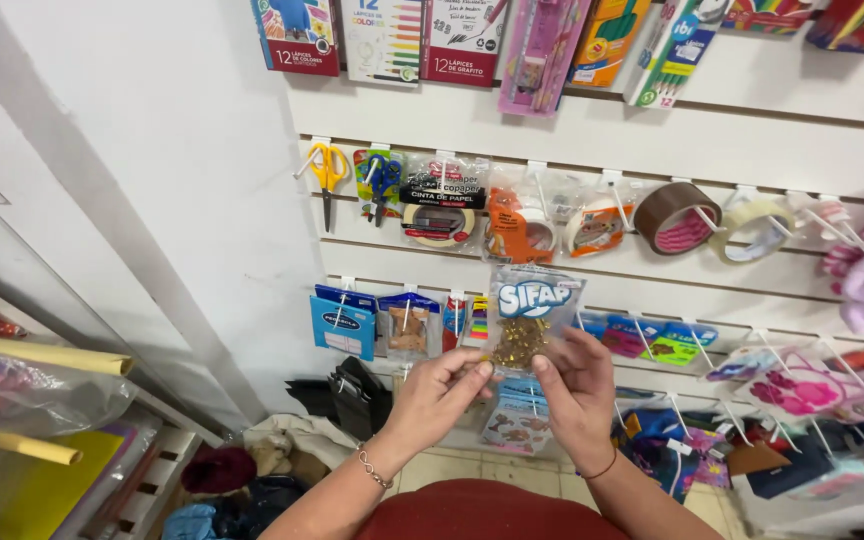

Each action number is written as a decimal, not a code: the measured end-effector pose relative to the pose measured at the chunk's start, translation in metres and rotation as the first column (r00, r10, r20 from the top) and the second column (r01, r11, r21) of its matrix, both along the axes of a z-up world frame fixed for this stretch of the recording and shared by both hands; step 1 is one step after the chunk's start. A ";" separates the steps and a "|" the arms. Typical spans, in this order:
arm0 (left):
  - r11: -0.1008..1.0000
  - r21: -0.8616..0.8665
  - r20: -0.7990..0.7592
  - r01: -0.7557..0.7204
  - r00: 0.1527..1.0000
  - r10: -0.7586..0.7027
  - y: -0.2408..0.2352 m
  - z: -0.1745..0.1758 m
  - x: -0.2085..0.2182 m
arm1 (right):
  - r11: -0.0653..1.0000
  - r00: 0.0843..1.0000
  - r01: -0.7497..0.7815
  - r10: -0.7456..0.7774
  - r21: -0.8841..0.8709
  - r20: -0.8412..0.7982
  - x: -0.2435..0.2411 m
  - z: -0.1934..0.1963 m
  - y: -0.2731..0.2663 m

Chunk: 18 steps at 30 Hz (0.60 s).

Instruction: Unpack a bag of items, organize small stationery products on a desk, and use a printer to scan and copy documents.

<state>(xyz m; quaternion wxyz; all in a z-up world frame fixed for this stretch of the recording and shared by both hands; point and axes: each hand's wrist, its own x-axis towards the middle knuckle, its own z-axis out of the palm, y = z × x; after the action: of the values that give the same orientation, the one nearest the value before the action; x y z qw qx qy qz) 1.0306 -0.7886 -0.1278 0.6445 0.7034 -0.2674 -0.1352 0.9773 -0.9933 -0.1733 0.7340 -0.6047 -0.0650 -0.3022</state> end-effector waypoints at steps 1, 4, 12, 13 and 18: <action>1.000 0.003 0.001 -0.014 1.000 0.014 -0.006 0.002 0.003 | 1.000 1.000 -0.014 0.014 0.003 0.001 0.009 -0.004 -0.007; 0.998 -0.025 -0.013 -0.049 0.999 0.049 -0.022 0.006 0.010 | 0.999 0.978 0.001 0.006 -0.038 0.206 0.031 -0.027 -0.029; 0.981 -0.116 0.407 -0.155 0.893 0.190 -0.043 0.074 0.042 | 0.909 0.927 0.093 0.070 -0.407 0.368 0.075 0.035 -0.058; 0.981 -0.127 0.431 -0.148 0.882 0.188 -0.047 0.086 0.049 | 0.905 0.917 0.109 0.068 -0.410 0.394 0.082 0.049 -0.062; 0.938 -0.329 0.739 -0.109 0.588 0.328 -0.066 0.148 0.087 | 0.936 0.850 0.181 0.005 -0.301 0.527 0.110 0.139 -0.061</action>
<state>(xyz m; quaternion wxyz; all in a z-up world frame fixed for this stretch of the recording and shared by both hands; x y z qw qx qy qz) 1.1181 -0.8546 0.0198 0.5568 0.6320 -0.4472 0.3011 1.0877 -1.0547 -0.0346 0.5588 -0.6199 -0.2836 -0.4723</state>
